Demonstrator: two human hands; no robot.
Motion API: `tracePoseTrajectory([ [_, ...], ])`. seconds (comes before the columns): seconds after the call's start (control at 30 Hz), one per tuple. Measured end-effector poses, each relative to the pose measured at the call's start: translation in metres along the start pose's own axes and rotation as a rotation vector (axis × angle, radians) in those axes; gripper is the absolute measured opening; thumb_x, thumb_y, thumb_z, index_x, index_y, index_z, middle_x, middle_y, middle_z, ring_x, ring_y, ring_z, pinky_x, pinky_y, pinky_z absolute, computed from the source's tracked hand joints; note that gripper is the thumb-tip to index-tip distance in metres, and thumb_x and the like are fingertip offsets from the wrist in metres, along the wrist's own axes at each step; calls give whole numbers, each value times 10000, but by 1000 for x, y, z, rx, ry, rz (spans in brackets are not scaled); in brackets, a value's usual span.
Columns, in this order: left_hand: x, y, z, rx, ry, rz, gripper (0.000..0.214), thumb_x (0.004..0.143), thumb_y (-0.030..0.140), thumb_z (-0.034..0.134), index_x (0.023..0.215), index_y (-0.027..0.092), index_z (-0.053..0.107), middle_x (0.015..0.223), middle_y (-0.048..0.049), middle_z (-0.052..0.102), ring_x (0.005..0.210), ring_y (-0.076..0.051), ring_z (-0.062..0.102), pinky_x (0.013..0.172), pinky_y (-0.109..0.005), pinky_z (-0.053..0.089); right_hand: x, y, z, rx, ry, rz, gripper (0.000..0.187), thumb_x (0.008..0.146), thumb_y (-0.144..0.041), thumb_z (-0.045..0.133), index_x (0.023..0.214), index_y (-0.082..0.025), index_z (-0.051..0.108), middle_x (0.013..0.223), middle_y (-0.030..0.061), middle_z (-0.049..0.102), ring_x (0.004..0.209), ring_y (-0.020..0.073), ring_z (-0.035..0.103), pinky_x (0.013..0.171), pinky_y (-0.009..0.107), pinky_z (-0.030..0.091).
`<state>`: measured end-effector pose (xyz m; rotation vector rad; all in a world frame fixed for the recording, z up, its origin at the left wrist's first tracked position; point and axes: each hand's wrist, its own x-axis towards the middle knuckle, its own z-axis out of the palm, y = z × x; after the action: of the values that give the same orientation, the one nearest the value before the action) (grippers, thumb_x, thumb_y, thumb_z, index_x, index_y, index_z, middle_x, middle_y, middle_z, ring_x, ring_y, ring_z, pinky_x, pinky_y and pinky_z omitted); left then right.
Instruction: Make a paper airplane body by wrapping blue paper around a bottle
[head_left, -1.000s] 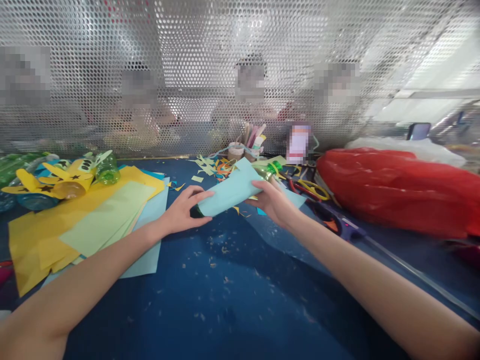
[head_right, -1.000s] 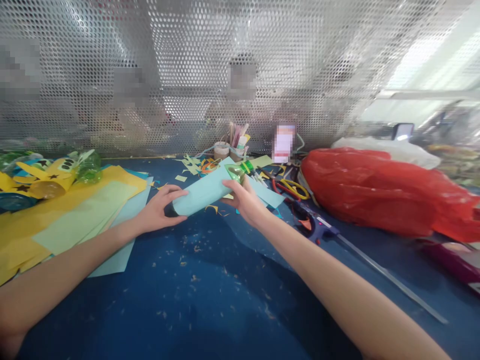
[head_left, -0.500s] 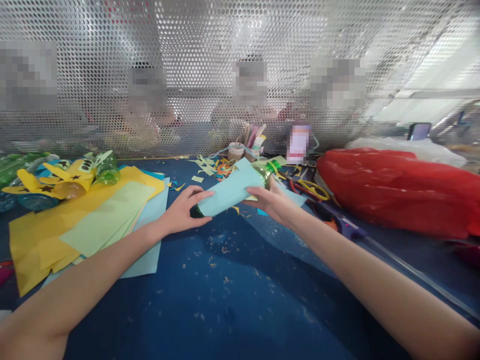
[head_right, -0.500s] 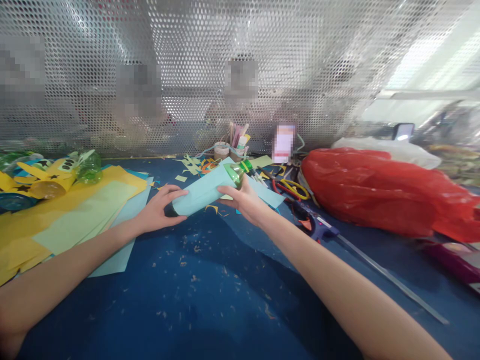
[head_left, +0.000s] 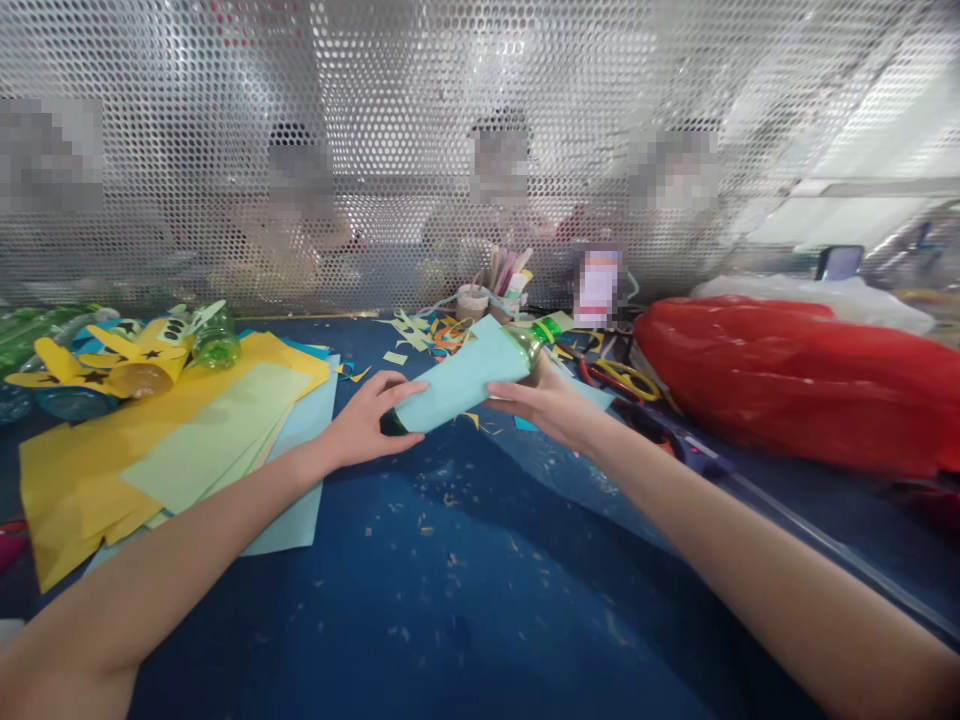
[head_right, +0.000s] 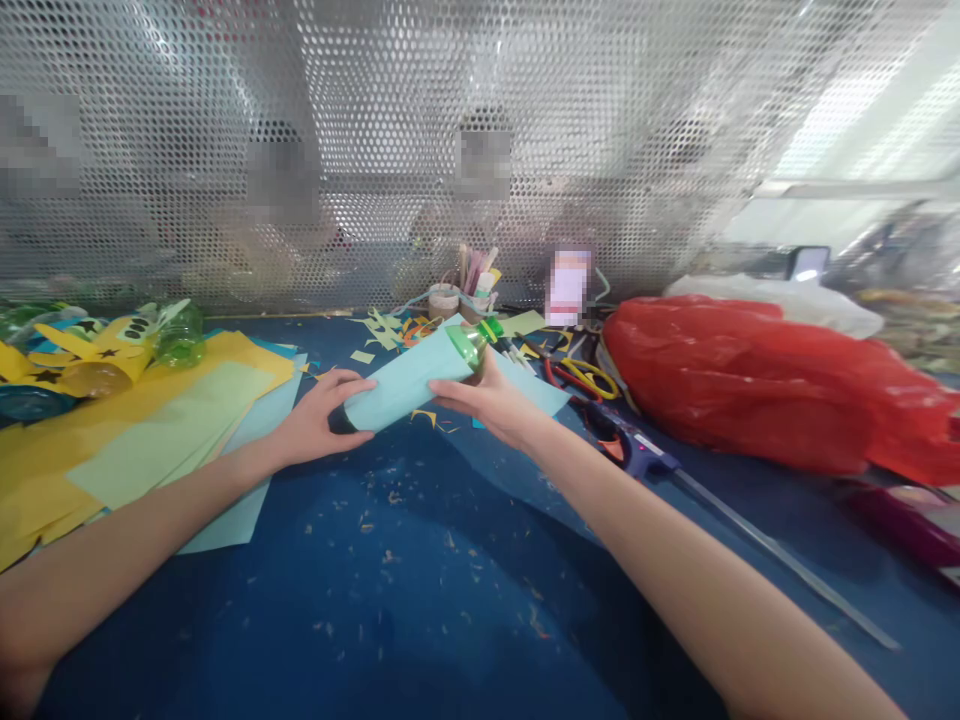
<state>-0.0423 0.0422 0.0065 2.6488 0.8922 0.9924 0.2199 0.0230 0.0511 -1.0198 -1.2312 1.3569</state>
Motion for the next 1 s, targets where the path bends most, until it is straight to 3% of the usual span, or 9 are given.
tracePoseTrajectory([
  [0.3,0,1,-1,-13,-4,10,629,774,364,696,1338,350,419,1225,-68,434,1157,-247,476,1003,-452,430,0,2,3,-34,47,-22,856,606,-306,833,1329,-349,377,1300,45,557,1136,273,593,928,481,559],
  [0.57,0,-1,0,-12,-7,5,654,769,366,702,1351,372,406,1224,-63,436,1159,-257,470,1003,-472,429,1,1,5,-15,94,7,711,606,-317,831,1194,-302,432,1267,45,573,1150,264,585,921,433,571],
  [0.87,0,1,-1,-19,-6,-1,620,774,358,691,1337,339,432,1217,-69,446,1162,-249,479,1005,-455,431,2,3,2,-30,77,-1,716,600,-286,823,1204,-303,438,1250,42,585,1114,260,605,934,450,553],
  [1.0,1,2,-2,-16,-12,-56,614,772,369,687,1332,334,439,1249,-70,471,1181,-254,485,1026,-461,418,2,5,-4,-23,21,-7,800,608,-252,808,1299,-332,412,1214,34,618,1072,250,633,942,450,542],
])
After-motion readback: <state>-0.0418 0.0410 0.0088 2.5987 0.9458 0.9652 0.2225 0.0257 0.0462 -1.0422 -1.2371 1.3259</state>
